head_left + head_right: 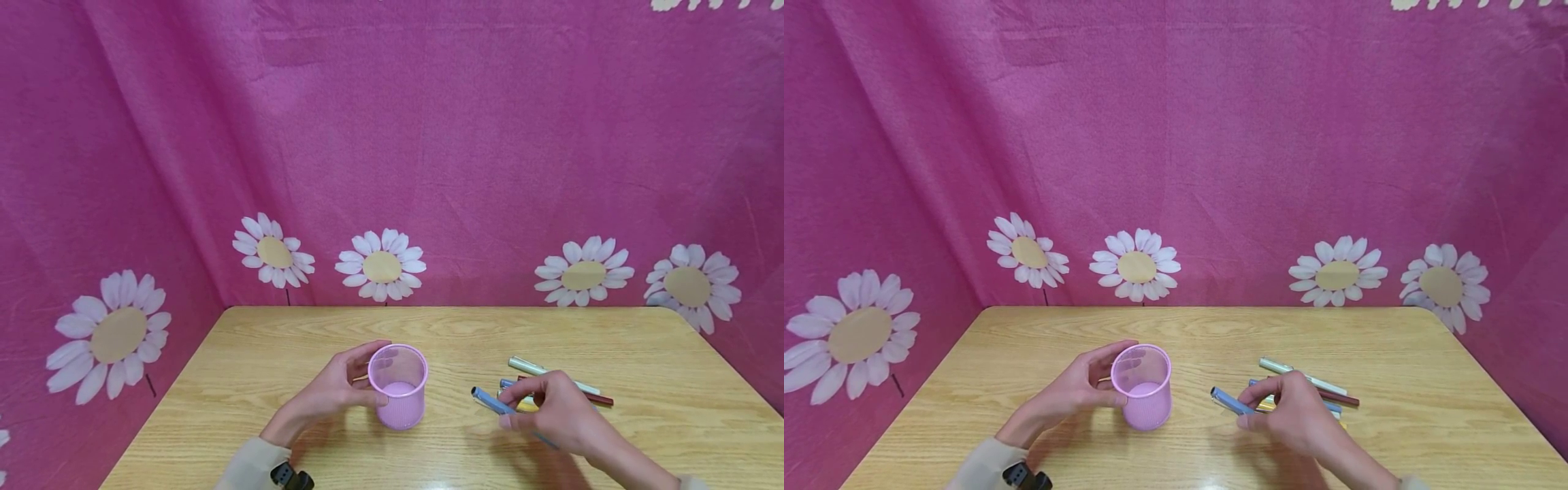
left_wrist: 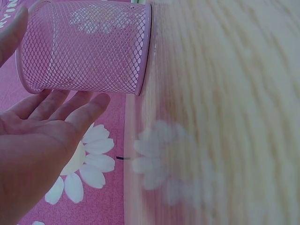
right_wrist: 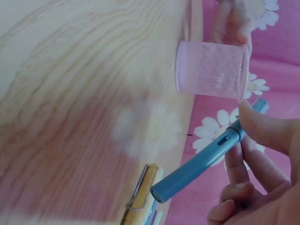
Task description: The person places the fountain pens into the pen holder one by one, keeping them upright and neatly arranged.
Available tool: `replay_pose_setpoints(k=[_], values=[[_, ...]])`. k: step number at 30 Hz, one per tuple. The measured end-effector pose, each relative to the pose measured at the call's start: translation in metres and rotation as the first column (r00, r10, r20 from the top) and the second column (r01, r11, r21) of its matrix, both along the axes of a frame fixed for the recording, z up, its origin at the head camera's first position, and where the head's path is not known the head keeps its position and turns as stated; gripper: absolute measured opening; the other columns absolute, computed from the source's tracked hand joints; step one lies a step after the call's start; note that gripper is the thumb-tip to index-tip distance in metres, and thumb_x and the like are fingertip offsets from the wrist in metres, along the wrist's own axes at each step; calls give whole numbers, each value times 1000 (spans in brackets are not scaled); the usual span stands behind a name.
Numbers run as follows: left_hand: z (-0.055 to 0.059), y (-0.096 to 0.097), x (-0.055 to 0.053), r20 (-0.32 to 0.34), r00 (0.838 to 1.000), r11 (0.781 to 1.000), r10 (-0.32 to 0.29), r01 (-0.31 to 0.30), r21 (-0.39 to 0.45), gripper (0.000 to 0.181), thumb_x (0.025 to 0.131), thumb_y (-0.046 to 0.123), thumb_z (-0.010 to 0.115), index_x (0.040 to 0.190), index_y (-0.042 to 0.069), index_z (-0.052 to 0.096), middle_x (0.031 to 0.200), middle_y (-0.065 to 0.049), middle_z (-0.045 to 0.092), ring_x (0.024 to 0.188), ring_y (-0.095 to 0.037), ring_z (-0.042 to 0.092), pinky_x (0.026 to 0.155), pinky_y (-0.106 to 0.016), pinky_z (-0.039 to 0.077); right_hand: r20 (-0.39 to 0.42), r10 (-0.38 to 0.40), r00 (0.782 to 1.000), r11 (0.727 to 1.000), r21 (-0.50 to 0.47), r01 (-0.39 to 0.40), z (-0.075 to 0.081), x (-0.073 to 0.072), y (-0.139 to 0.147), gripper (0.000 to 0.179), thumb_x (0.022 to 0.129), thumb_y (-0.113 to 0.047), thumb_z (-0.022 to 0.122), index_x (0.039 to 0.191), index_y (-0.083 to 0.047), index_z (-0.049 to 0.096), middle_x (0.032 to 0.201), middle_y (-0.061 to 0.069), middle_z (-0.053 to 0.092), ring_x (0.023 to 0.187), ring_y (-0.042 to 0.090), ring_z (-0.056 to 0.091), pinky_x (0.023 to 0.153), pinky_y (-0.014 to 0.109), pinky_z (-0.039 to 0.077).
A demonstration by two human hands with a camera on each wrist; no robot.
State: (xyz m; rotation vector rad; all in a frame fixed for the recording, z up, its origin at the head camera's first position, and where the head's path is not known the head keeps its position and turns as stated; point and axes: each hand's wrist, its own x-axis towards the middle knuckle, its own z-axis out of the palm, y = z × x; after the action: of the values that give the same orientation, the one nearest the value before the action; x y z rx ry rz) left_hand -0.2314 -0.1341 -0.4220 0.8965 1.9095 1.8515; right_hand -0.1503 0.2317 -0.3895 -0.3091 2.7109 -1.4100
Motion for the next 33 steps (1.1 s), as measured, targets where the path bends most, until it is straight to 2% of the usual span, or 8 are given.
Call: replay_pose_setpoints(k=[5, 7, 12, 23, 33], values=[[0, 0, -1, -6, 1000, 1000, -2, 2, 4, 86, 86, -2, 82, 157, -13, 34, 152, -32, 47, 138, -53, 45, 114, -54, 43, 15, -9, 1000, 1000, -10, 9, 7, 1, -2, 19, 79, -12, 93, 96, -10, 83, 96, 1, 76, 64, 13, 33, 57, 27, 27], [-1, 0, -1, -8, 1000, 1000, -1, 1, 3, 85, 86, -2, 82, 156, -12, 36, 151, -32, 48, 138, -53, 46, 114, -54, 43, 14, -23, 1000, 1000, -14, 23, 10, 1, -4, 21, 79, -13, 93, 97, -11, 83, 95, 1, 75, 64, 13, 34, 57, 27, 28], [-1, 0, -1, -11, 1000, 1000, 0, 0, -1, 84, 86, -2, 82, 156, -11, 37, 151, -31, 49, 137, -53, 46, 114, -54, 44, 37, -55, 998, 998, -34, 57, 17, 1, -9, 24, 78, -15, 93, 99, -11, 83, 84, 0, 72, 66, 14, 37, 57, 26, 31], [2, 0, 1, 8, 1000, 1000, 1, -1, 4, 83, 85, -2, 82, 156, -9, 39, 151, -29, 50, 138, -52, 47, 114, -54, 44, 45, -60, 997, 992, -111, 64, 32, -4, -23, 25, 79, -17, 93, 100, -10, 83, 80, 4, 67, 64, 12, 38, 57, 27, 36], [1, 0, 0, 13, 1000, 1000, 3, -3, 4, 83, 85, -2, 83, 156, -7, 40, 150, -28, 51, 137, -51, 47, 114, -53, 44, 33, -51, 998, 991, -124, 55, 48, -8, -34, 22, 77, -20, 94, 96, -12, 84, 70, 2, 58, 62, 12, 34, 52, 28, 33]])
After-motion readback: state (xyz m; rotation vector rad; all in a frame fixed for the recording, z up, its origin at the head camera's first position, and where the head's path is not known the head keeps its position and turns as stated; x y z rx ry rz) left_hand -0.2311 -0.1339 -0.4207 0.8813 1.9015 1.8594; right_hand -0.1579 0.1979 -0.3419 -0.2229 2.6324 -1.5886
